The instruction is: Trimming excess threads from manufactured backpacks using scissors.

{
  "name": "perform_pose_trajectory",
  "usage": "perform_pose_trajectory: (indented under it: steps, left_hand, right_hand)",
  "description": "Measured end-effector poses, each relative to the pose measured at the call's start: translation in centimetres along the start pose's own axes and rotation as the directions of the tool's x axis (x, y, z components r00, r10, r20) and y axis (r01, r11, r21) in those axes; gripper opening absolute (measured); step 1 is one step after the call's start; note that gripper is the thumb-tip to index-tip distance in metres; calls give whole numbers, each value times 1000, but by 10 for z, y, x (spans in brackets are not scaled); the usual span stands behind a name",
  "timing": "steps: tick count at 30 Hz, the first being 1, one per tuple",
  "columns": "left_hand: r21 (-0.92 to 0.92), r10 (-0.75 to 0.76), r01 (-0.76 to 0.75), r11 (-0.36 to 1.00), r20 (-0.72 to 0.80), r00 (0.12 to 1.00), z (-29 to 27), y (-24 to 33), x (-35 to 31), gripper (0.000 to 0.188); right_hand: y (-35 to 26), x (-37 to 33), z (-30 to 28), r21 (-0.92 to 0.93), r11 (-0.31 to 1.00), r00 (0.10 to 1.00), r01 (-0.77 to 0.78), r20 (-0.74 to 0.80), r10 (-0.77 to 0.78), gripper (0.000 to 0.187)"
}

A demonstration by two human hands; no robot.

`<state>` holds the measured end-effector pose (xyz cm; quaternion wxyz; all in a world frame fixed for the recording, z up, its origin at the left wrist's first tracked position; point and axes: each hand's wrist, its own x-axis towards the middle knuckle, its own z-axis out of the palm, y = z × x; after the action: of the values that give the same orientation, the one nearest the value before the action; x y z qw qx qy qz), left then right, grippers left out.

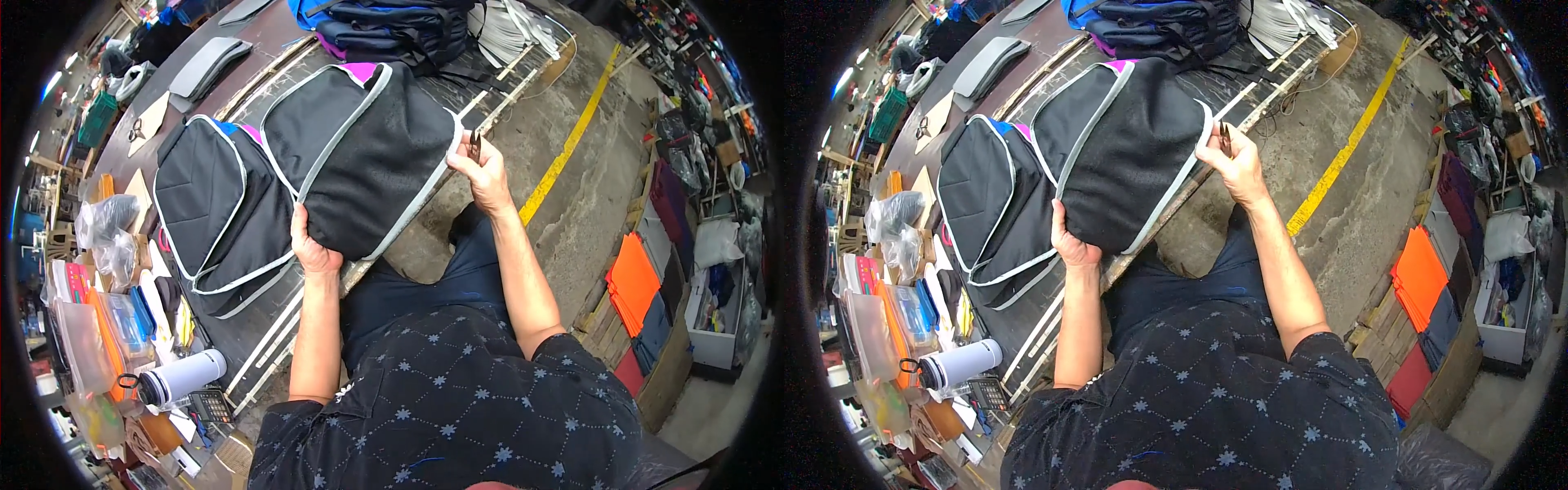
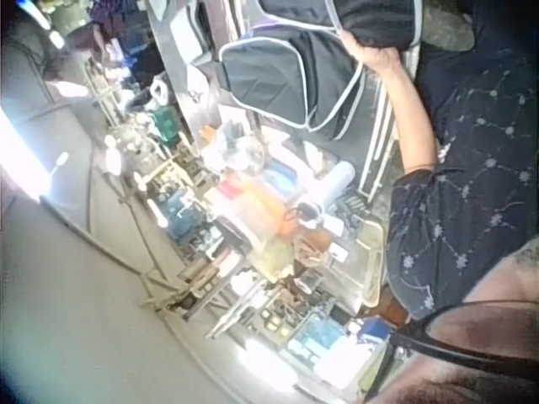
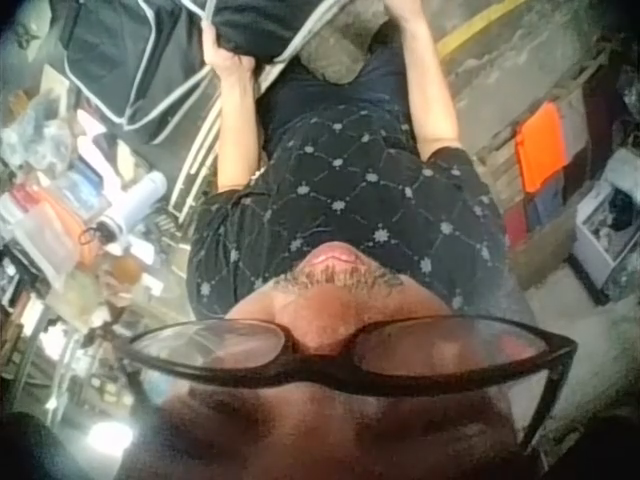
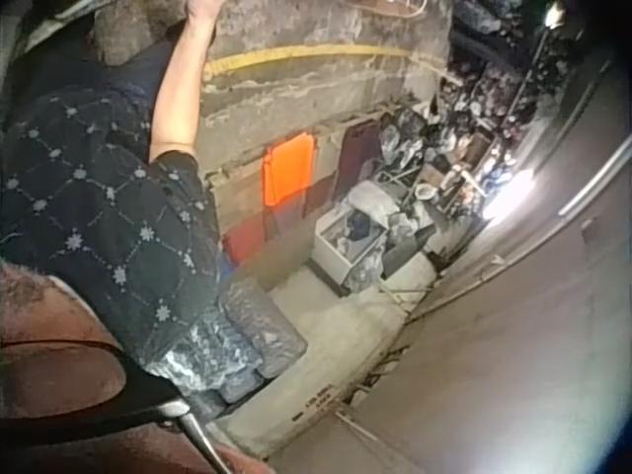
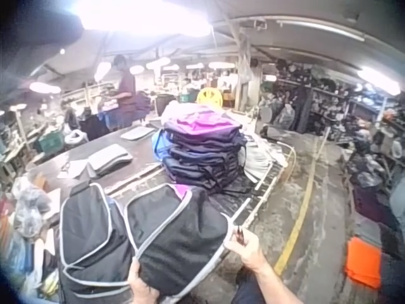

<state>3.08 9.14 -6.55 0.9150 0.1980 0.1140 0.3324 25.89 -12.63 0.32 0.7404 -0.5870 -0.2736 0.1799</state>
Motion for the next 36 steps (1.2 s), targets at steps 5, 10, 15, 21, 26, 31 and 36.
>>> perform_pose_trajectory:
  steps: [5,10,15,21,26,31,36]
  left_hand:
    - [90,90,-78,993,-145,985,-5,-7,0,40]
    - [932,718,-339,-131,325,615,67,-7,-20,40]
    - [276,148,-956,-103,954,260,151,-4,-59,32]
    - [602,6,-791,109,795,606,126,-72,24,29]
    - [804,-270,-591,63,584,766,70,-116,46,32]
    - [835,-368,-548,48,525,767,69,-115,44,28]
    - [780,-339,-620,-85,562,754,59,-121,43,18]
  right_hand:
    - [-2,-8,3,-142,990,995,19,96,-5,52]
    - [-4,-8,31,68,995,996,74,54,-77,47]
    - [18,-21,27,76,997,998,-22,-62,26,16]
    - [45,-38,20,279,949,961,-146,-189,204,11]
    - [108,-60,3,240,924,862,-297,-349,368,14]
    - [115,-74,-22,201,921,885,-335,-268,380,23]
    - [116,-82,-23,-107,956,931,-272,-281,233,29]
